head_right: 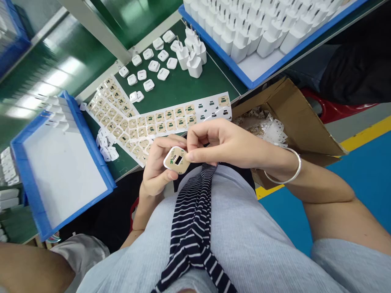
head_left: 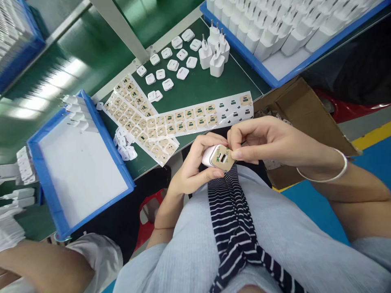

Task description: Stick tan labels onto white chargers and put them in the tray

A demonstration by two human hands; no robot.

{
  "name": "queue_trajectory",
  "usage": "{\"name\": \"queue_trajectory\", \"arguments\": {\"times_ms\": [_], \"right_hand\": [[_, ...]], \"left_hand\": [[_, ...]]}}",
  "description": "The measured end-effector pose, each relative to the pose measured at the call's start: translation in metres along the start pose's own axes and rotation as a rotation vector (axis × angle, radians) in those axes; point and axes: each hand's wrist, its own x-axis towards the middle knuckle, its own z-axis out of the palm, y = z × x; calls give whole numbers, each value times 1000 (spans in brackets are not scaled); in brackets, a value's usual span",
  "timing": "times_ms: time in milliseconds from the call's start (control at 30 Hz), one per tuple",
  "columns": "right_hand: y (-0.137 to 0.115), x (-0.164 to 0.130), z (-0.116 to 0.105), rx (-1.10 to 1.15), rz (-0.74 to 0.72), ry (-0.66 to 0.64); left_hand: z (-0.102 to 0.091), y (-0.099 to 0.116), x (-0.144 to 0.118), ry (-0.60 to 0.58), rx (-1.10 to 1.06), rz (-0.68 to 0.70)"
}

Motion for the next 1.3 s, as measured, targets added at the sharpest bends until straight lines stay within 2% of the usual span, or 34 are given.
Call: {"name": "queue_trajectory", "arguments": {"times_ms": [667,867,1033,1167,1300], "right_hand": [[-1,3,-6,-94,28,-14],[0,4,-3,-179,-5,64],[11,5,-2,-257,52,112],[26,10,-3,-130,57,114],[43,17,-9,41,63,114]], "left_hand": [[-2,-2,1,-13,81,-13],[-2,-4,1,-31,47,-40],[3,-6,1,31,2,-78],[2,-11,1,80,-44,-89],[-5,-22,2,102,-184,-131]]}}
